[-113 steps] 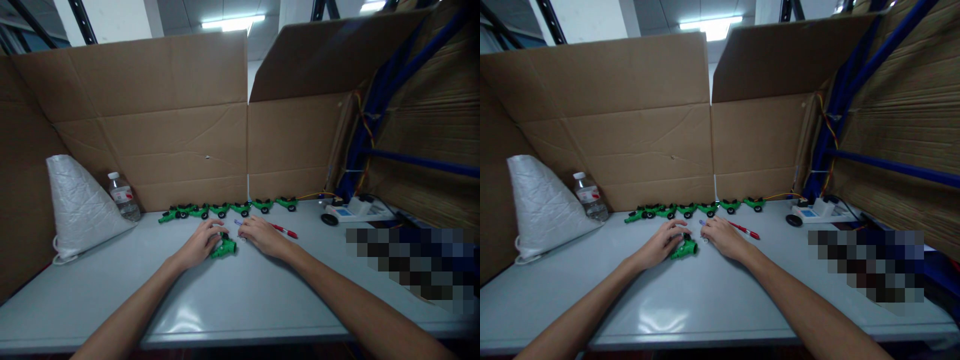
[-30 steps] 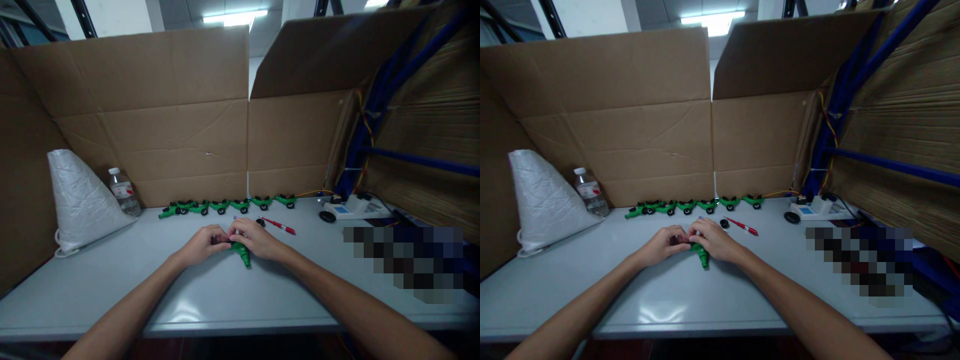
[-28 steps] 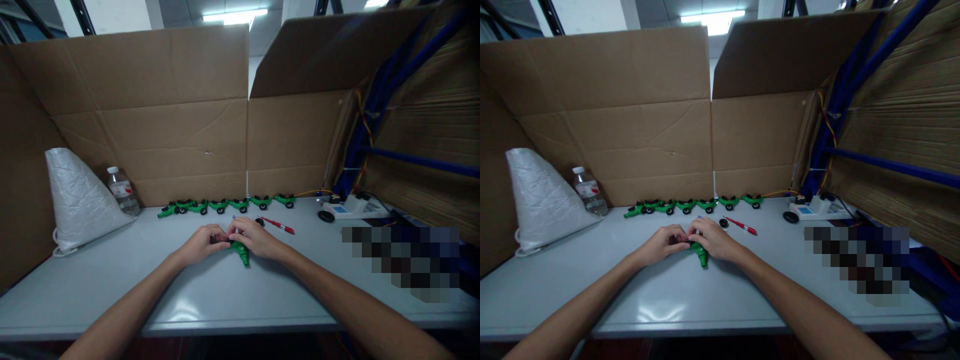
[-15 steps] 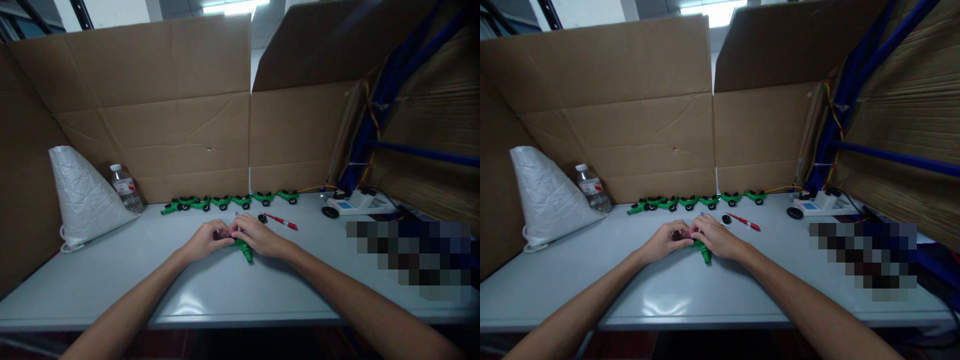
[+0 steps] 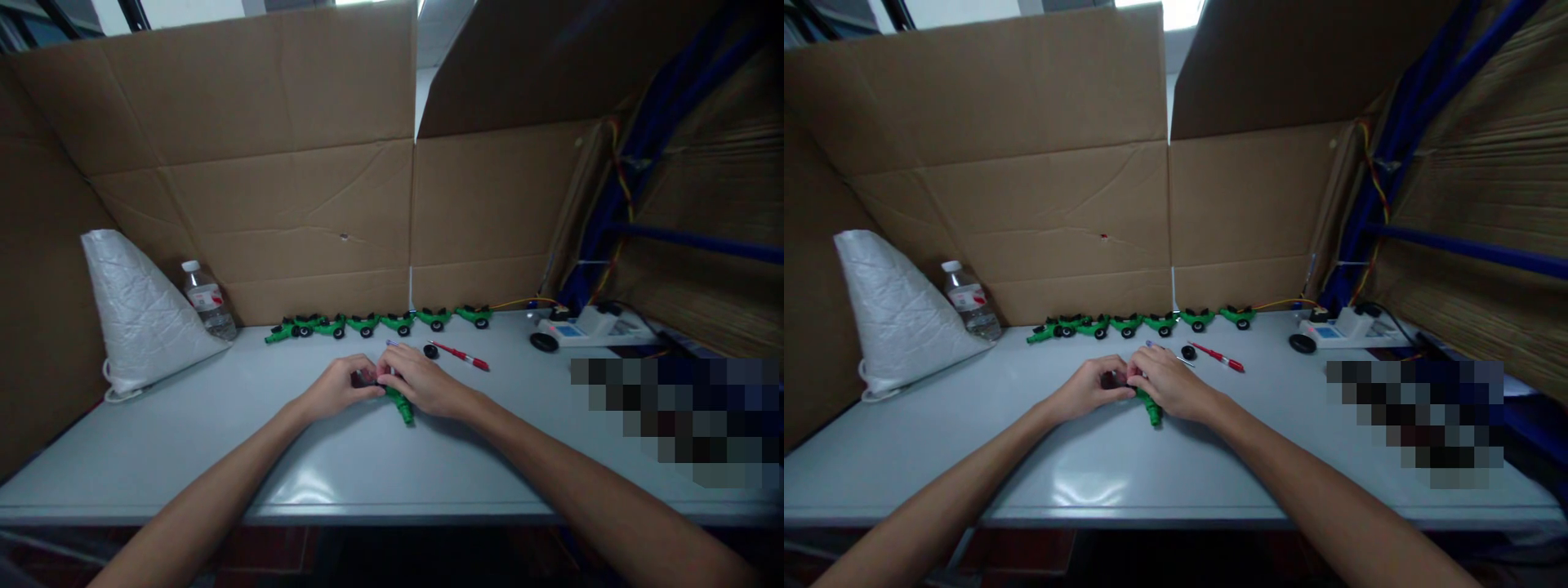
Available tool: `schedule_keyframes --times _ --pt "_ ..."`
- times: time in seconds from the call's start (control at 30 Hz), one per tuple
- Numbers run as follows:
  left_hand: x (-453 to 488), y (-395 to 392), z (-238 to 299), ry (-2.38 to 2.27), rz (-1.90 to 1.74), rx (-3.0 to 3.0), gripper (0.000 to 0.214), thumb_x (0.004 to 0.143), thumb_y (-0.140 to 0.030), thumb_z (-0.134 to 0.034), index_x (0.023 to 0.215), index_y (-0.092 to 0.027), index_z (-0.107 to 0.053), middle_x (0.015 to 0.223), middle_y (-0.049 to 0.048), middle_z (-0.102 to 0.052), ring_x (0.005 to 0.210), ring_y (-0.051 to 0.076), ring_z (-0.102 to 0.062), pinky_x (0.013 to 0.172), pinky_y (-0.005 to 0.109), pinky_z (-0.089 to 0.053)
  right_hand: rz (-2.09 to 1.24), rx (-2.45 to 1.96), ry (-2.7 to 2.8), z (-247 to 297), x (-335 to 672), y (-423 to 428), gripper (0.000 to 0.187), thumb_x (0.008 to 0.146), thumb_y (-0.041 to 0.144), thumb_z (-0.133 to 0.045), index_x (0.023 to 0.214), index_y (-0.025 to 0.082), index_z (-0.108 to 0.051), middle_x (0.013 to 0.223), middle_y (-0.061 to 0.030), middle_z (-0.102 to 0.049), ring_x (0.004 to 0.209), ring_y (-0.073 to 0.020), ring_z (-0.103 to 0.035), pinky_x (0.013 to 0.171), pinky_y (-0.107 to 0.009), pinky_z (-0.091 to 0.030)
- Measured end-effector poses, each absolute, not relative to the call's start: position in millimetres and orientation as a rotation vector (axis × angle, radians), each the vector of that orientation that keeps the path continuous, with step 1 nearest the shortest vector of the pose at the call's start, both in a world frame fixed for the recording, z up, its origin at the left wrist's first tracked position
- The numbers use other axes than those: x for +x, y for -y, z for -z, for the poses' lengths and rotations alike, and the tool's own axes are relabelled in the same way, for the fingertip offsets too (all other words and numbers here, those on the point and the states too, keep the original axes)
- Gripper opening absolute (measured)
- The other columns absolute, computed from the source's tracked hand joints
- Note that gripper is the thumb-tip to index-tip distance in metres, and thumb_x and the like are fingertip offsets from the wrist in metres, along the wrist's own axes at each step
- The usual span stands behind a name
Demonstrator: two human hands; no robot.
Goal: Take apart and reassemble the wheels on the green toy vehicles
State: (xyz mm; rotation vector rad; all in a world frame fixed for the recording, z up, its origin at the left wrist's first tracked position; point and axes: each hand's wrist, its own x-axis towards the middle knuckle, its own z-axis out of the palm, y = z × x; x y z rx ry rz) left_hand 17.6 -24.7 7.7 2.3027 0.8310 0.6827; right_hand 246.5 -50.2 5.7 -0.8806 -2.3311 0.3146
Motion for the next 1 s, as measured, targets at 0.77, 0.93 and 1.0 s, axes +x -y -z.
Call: schedule_keyframes --times 0.77,0.93,1.0 --pt "17.5 22.2 -10.8 -0.802 -0.654 2.313 0.027 0.092 -0.042 -0.074 0.096 -0.015 -0.072 0.091 0.0037 -0.071 0.083 0.017 -0.062 0.077 0.027 -0.046 -0.204 -0.863 2.388 -1.5 246.9 45.6 0.015 0.109 0.021 -0.047 0.103 0.021 -0.06 0.104 -0.0076 -0.065 0.1 -0.0242 -0.054 0.094 -0.038 -0.041" --pt "17.2 20.7 -8.6 -0.798 -0.659 2.302 0.026 0.092 -0.04 -0.075 0.094 -0.015 -0.072 0.089 0.0029 -0.07 0.081 0.016 -0.061 0.074 0.026 -0.045 -0.225 -0.818 2.392 -2.2 247.9 45.1 0.015 0.109 0.021 -0.046 0.103 0.022 -0.06 0.105 -0.0069 -0.065 0.1 -0.0235 -0.056 0.099 -0.04 -0.041" --pt "16.8 20.7 -8.4 -0.79 -0.661 2.301 0.026 0.092 -0.041 -0.075 0.094 -0.015 -0.073 0.09 0.0031 -0.07 0.081 0.016 -0.061 0.075 0.026 -0.045 -0.25 -0.818 2.37 -1.5 247.8 45.3 0.015 0.109 0.021 -0.046 0.103 0.022 -0.06 0.104 -0.0062 -0.065 0.101 -0.0231 -0.057 0.101 -0.04 -0.041"
